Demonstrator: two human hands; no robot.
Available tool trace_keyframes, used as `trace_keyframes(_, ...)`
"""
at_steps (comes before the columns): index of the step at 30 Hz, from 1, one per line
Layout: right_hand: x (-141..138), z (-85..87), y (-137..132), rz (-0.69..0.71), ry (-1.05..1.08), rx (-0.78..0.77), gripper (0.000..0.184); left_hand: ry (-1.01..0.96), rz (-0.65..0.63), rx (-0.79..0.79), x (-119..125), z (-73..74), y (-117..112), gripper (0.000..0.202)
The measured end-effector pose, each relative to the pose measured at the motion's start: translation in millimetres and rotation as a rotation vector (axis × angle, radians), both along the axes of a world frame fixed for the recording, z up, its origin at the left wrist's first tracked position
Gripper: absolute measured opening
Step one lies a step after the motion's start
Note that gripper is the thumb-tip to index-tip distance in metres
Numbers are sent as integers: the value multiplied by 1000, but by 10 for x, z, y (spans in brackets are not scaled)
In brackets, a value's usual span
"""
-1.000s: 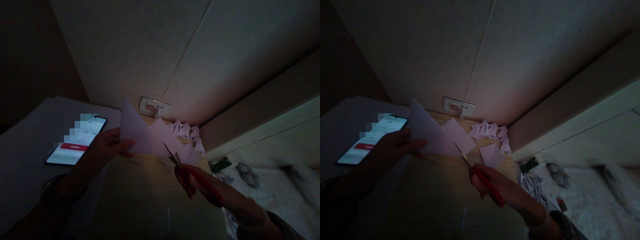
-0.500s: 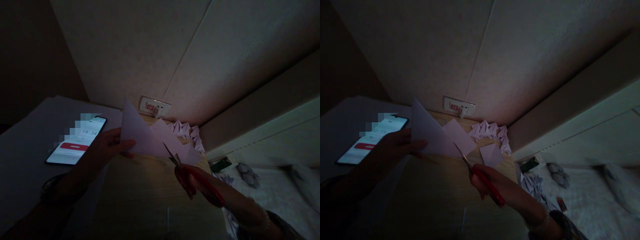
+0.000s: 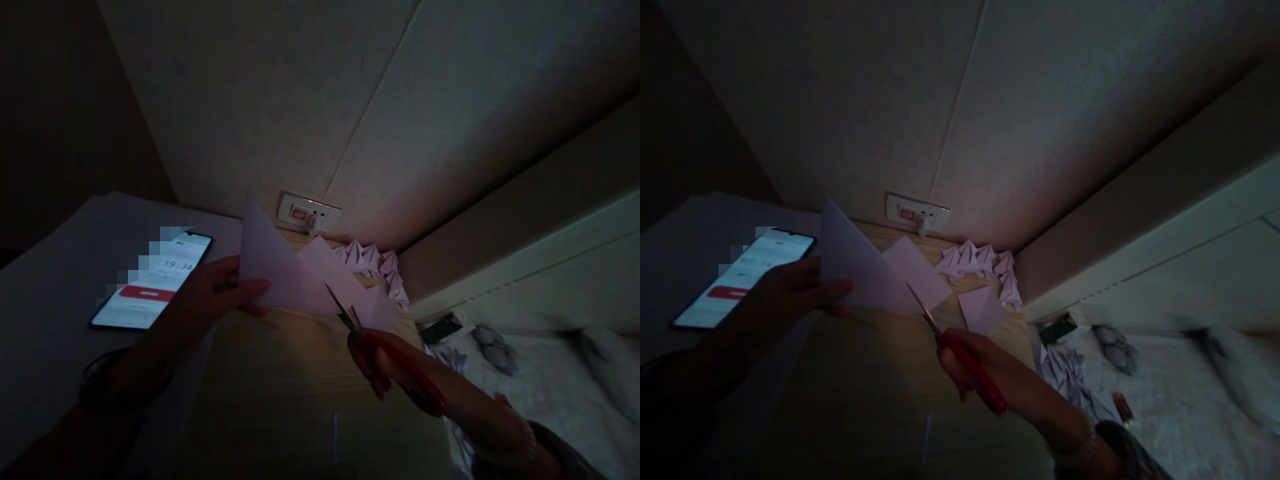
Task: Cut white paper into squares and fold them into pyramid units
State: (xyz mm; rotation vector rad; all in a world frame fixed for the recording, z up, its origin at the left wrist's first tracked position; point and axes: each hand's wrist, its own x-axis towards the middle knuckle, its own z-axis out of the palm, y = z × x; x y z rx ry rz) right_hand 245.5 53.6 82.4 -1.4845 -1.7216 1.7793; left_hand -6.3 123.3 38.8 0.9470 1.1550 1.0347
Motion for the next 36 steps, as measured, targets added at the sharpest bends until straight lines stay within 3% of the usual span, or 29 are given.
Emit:
trace_keyframes(7,23,-118,-4,-23,65,12,61,-7,-49,-23,-33,0,26,14)
trace_keyframes(19,-93,3,-4,-98,-84,-81,65,-34,-35,-18,-12,32,24,16)
trace_keyframes(23,-103,-2,-29,-158,-97,-61,64,-72,-50,-25,-13,32,25,36)
trace_keyframes(29,-73,-68,-79,-173,-78,-43,63,-27,-30,96,-5,16,7,94)
trace_keyframes(32,-86,-59,-87,-189,-111,-41,63,-27,-10,138,-7,6,1,105)
trace_keyframes(34,-99,-47,-88,-183,-115,-46,64,-33,-6,139,-11,-7,-7,96)
trace_keyframes(36,-110,-44,-91,-180,-115,-41,64,-18,-29,147,-15,-20,-20,65)
